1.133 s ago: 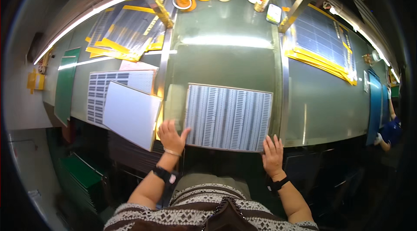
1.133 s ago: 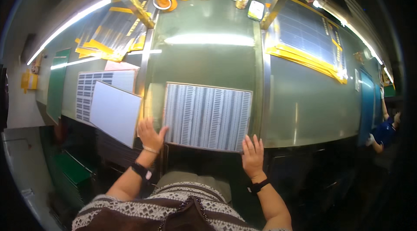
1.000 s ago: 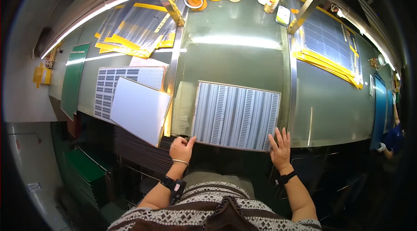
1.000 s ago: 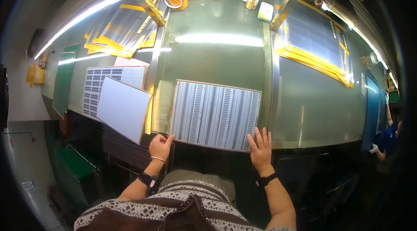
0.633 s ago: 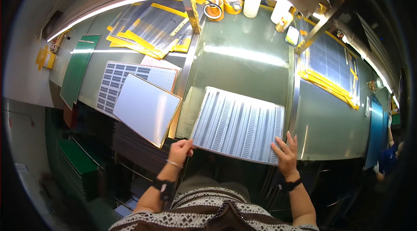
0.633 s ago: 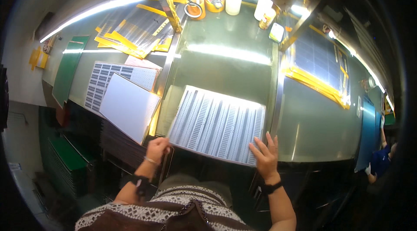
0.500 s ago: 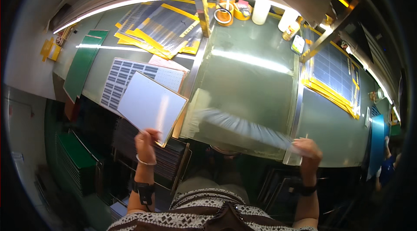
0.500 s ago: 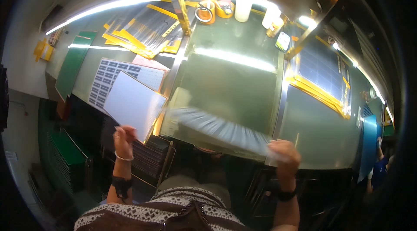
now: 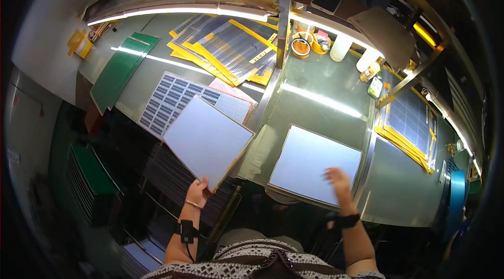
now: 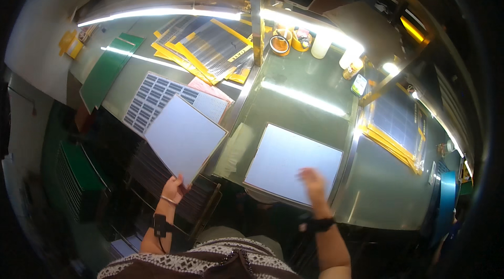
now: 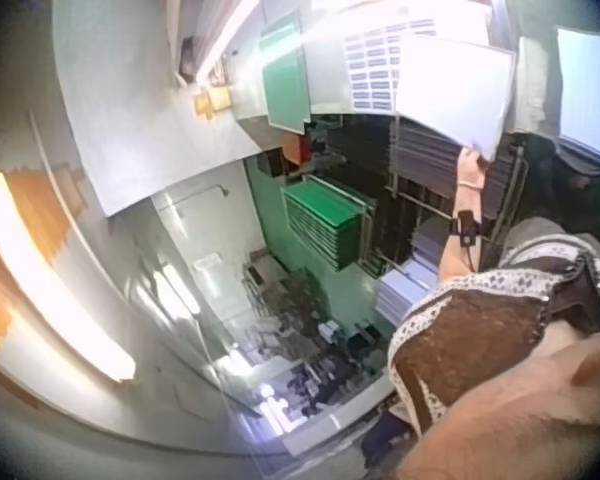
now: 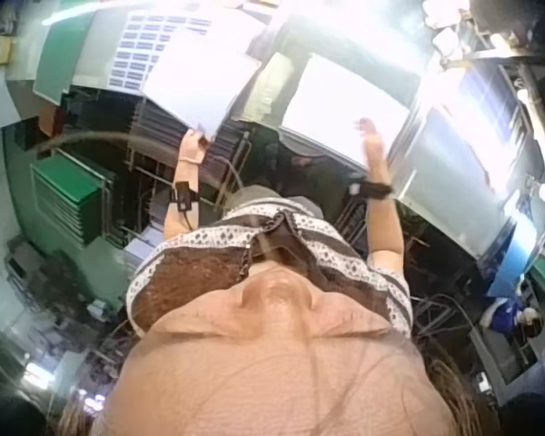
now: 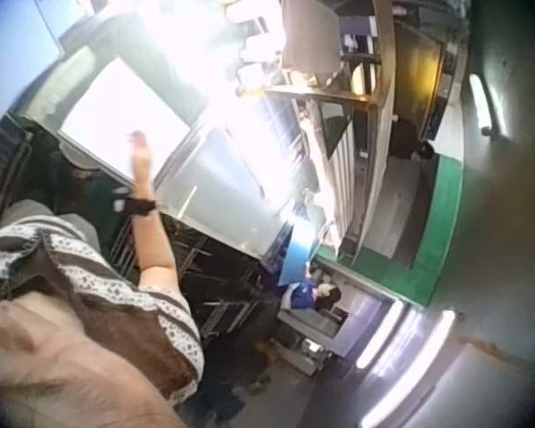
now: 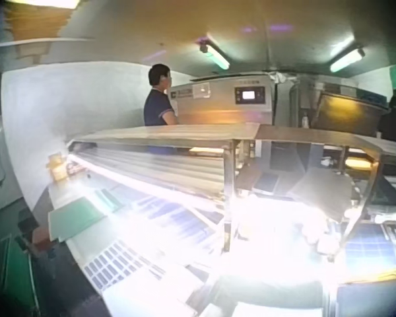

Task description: Inspecting and organizing flat electronic panels and circuit boards from a storage rack to a workstation.

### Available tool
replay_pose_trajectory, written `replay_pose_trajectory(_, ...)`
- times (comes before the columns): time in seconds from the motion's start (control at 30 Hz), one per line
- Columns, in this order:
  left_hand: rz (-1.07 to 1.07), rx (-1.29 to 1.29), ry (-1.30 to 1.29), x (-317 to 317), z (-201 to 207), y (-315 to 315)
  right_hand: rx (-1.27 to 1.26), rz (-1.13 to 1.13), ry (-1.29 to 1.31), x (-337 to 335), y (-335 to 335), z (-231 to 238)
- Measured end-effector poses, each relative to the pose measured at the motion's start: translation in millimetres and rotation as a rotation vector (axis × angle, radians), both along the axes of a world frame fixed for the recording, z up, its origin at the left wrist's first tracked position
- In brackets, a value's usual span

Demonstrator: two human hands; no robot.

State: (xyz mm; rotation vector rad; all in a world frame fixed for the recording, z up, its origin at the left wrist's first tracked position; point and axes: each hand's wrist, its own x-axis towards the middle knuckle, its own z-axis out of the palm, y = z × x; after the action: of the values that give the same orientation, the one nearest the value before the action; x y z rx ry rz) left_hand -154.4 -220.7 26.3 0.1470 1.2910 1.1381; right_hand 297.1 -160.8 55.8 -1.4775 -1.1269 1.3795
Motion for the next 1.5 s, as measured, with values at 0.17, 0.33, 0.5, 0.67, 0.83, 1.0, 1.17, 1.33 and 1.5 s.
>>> replay_pose_trajectory(0.17,-0.018,0.182,-0.145,44,28,-27,-0.245,0.019,0.549,-167,4,38)
replay_pose_trajectory(0.33,-0.205,0.063,0.319,53,34,-18,0.063,0.006,0.624,-199,23,74)
replay_pose_trajectory(0.5,-0.098,0.412,-0.177,54,81,29,0.954,0.408,-0.236,-214,18,118)
replay_pose_trajectory(0.67,0.214,0.473,-0.500,55,46,27,0.848,0.727,-0.495,-250,-17,59)
replay_pose_trajectory(0.83,0.247,0.455,-0.623,53,34,11,0.853,0.757,-0.612,-257,-26,39)
replay_pose_trajectory(1.0,0.114,0.522,-0.876,54,46,11,0.965,0.675,-0.618,-261,-14,15)
replay_pose_trajectory(1.17,0.208,0.174,-0.454,38,-12,19,0.473,0.455,-0.388,-258,16,52)
replay_pose_trajectory(1.33,0.344,0.036,-0.321,8,-18,34,1.016,0.171,-0.822,-194,78,171)
replay_pose_trajectory(1.5,0.310,0.087,-0.310,-22,-40,54,1.121,0.142,-0.938,-142,55,238)
